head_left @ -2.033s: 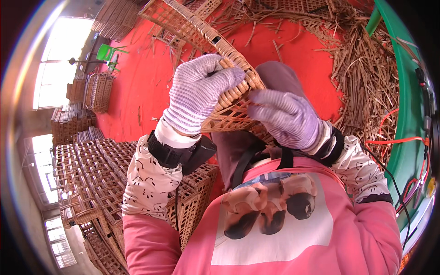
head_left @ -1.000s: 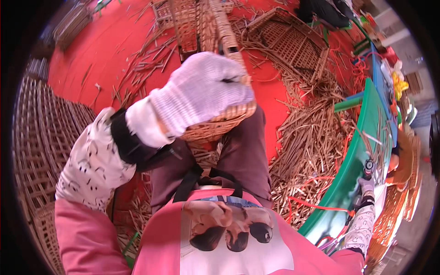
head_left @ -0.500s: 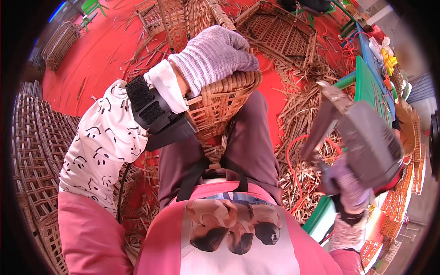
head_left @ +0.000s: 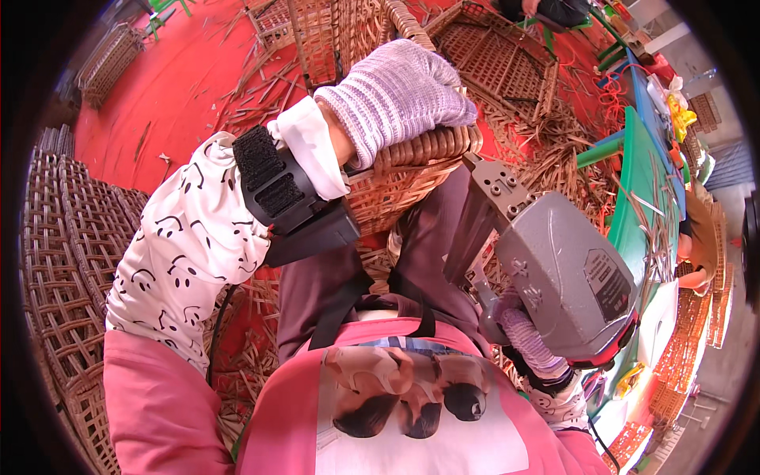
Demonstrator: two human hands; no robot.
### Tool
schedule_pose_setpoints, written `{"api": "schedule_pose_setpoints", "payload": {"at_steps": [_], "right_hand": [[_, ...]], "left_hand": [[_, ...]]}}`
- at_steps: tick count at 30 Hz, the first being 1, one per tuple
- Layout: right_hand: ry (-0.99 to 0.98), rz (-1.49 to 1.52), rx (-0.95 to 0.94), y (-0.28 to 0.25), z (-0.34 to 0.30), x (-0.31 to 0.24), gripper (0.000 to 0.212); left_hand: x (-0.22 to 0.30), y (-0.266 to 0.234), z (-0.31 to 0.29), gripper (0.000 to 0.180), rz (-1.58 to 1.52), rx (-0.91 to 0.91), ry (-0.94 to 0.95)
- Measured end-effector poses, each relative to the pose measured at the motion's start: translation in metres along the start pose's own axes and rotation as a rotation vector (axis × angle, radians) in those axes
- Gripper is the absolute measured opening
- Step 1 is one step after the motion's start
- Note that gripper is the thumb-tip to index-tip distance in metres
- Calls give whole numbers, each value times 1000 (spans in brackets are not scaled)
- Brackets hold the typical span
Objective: The recorder uses a pneumatic staple gun and pliers to assemble and trim woven bamboo frames in a furniture manufacturing workshop.
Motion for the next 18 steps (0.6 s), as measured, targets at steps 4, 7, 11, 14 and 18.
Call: {"api": "schedule_pose_setpoints", "payload": {"at_steps": [4,7,11,14,18], "right_hand": [[-94,-28,-39,7,8,-14,18],[-98,-109,-20,5,7,0,18],[-142,-194,-9,2,7,4,18],[-212,-254,-26,8,10,-5,17],[-294,-386,-20,11,10,0,17]], "left_hand": [[-10,-19,-18,15,538,279,609],[-14,-1,0,15,77,84,251],[-7,3,6,17,86,39,179],[-5,-7,-7,18,8,49,19],[-9,-5,-5,18,512,258,605]]}}
Point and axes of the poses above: each hand's wrist, its own z-axis towards the middle knuckle, its own y-axis out of the palm, x = y × z, the point moved 1 cm from there along z, towards the middle knuckle, and after that the axes turned 9 degrees about -y, right-handed, at the moved point
